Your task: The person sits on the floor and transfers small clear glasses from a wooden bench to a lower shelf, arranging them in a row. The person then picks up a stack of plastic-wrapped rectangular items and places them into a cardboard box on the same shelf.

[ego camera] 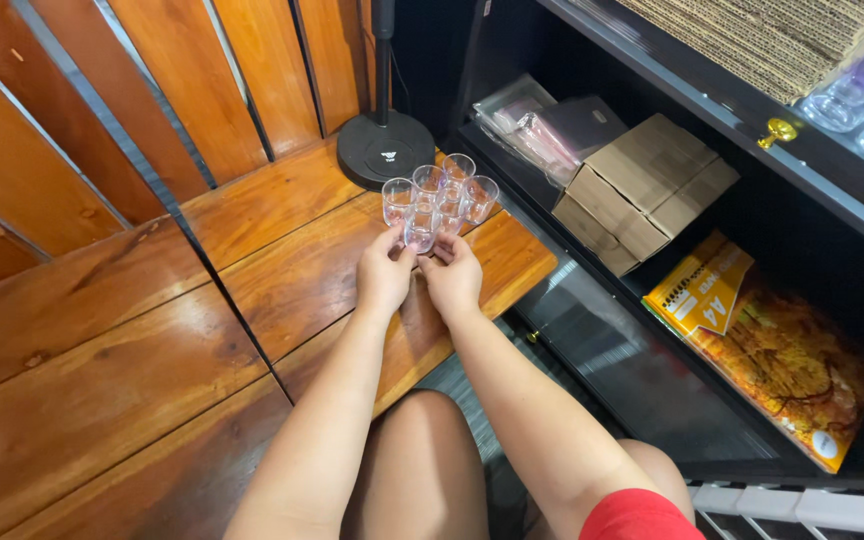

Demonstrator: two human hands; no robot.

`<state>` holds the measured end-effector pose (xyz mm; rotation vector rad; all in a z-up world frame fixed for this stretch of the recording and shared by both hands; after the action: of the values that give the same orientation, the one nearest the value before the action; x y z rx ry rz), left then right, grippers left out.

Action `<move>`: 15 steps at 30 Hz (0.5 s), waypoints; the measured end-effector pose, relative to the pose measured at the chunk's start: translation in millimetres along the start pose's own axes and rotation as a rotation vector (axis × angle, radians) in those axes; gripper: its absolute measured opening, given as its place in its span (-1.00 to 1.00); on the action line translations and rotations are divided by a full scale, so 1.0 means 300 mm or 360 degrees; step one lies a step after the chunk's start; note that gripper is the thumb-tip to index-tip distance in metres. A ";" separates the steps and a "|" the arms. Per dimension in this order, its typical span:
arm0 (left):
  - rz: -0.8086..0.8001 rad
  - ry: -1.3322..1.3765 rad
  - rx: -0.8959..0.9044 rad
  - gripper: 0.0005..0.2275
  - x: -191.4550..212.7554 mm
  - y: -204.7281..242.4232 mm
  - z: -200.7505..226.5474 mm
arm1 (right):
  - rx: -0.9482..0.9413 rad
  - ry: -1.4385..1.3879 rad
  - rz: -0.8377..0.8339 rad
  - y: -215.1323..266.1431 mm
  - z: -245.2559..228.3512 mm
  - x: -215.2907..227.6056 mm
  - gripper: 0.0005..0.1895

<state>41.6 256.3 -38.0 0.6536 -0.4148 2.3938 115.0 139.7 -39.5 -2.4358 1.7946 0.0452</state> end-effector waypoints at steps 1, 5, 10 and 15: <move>-0.0001 0.0000 -0.0004 -0.62 -0.005 0.001 -0.005 | 0.0002 -0.0001 0.0003 -0.006 0.015 -0.003 -0.38; 0.0082 0.0205 -0.0004 -0.67 -0.065 -0.007 -0.063 | 0.0016 -0.0259 -0.0029 -0.034 0.081 -0.005 -0.37; 0.0104 0.0406 0.0046 -0.66 -0.128 0.015 -0.144 | 0.0022 -0.0206 -0.0008 -0.004 0.097 0.019 -0.32; 0.0035 0.0424 0.0055 -0.57 -0.075 0.148 -0.042 | 0.0053 -0.0311 0.0009 0.060 0.090 0.108 -0.32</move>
<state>24.6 217.2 -66.7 0.3384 -0.2679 2.4703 108.7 106.6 -70.8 -2.3129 1.7042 0.2430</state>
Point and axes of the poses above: each hand's wrist, its own y-axis away from the middle knuckle, its own x-axis out of the back of the hand, z = x × y, the point moved 4 cm from there along -y, towards the middle knuckle, and after that the axes turned 14 degrees about -y, right-handed, at the moved point
